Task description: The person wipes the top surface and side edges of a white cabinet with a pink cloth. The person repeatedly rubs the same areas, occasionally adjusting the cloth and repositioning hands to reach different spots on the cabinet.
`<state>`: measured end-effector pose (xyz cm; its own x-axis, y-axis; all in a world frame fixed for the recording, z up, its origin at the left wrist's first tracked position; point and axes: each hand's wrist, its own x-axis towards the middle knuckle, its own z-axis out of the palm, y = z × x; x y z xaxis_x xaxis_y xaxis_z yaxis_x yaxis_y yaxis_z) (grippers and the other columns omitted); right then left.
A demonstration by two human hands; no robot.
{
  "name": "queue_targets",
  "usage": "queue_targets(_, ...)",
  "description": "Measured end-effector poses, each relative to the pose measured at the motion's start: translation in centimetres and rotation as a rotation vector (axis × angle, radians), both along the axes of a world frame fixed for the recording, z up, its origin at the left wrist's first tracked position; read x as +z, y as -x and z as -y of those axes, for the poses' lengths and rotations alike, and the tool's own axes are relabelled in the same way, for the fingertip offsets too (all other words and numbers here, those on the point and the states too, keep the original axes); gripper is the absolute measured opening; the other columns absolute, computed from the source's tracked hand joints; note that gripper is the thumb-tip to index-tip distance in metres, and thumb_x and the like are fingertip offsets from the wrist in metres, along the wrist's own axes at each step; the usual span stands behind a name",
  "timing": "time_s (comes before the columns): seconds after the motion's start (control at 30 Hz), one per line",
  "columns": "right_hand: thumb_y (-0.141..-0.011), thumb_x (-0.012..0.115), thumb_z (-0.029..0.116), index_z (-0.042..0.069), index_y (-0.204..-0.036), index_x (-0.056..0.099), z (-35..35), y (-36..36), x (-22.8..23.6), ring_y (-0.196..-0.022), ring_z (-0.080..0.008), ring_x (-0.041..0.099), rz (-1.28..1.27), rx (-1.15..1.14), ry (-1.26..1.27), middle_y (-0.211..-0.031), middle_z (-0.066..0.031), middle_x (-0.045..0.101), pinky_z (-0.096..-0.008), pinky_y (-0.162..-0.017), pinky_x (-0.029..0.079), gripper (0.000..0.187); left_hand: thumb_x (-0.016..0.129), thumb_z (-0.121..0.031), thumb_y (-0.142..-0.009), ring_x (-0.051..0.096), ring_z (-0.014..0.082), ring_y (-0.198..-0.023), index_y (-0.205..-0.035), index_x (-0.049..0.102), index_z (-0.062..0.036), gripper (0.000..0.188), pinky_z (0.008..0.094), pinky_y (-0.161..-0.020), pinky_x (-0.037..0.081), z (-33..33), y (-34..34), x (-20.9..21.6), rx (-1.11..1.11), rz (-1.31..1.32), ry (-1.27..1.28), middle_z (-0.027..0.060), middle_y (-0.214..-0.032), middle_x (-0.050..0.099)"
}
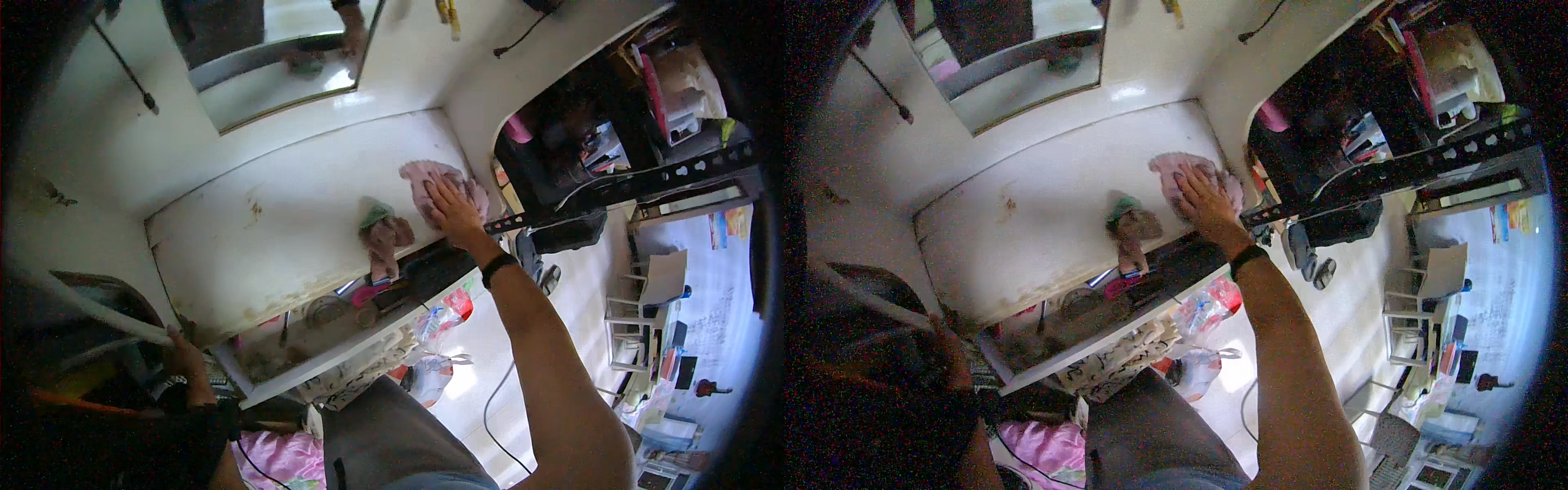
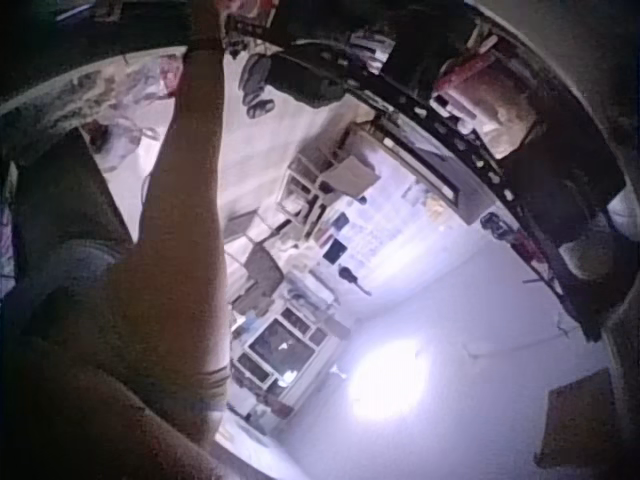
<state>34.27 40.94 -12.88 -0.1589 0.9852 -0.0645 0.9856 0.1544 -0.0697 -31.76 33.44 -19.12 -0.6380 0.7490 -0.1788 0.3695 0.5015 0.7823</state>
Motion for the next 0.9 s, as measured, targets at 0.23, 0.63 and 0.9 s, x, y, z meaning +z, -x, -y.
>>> queue_targets(0.23, -0.093, 0.045, 0.029, 0.015, -0.15, 0.027, 0.7, 7.3, -3.3, -0.144, -0.033, 0.018, -0.001, -0.177, -0.269, -0.158, -0.0108, 0.019, -0.0545, -0.114, 0.017, 0.061, 0.049, -0.058, -0.091, 0.057, 0.0372, -0.109, -0.124, 0.055, 0.0059, 0.072, 0.0454, -0.091, 0.045, -1.4, -1.8, -2.4, 0.157, -0.272, -0.116, 0.0261, -0.122, 0.058)
queue_targets(0.63, -0.082, 0.06, 0.038, 0.025, -0.144, 0.038, 1.3, 13.0, 1.9, -0.145, -0.025, 0.021, -0.093, 0.722, -0.109, -0.159, -0.0026, 0.017, -0.0583, -0.113, 0.016, 0.067, 0.05, -0.056, -0.092, 0.059, 0.0362, -0.103, -0.114, 0.061, 0.0048, 0.066, 0.046, -0.086, 0.046, -0.9, 0.7, -2.8, 0.116, -0.284, -0.017, 0.0239, -0.115, 0.062)
queue_targets(0.9, -0.064, 0.077, 0.042, 0.025, -0.145, 0.038, -1.2, -2.1, 5.6, -0.143, -0.0297, 0.022, 0.518, 0.57, 0.096, -0.156, -0.0043, 0.025, -0.0585, -0.113, 0.014, 0.092, 0.05, -0.056, -0.091, 0.061, 0.0362, -0.101, -0.109, 0.064, 0.0049, 0.064, 0.0471, -0.083, 0.047, -0.8, 2.1, -4.2, 0.005, -0.51, 0.01, 0.0238, -0.111, 0.064)
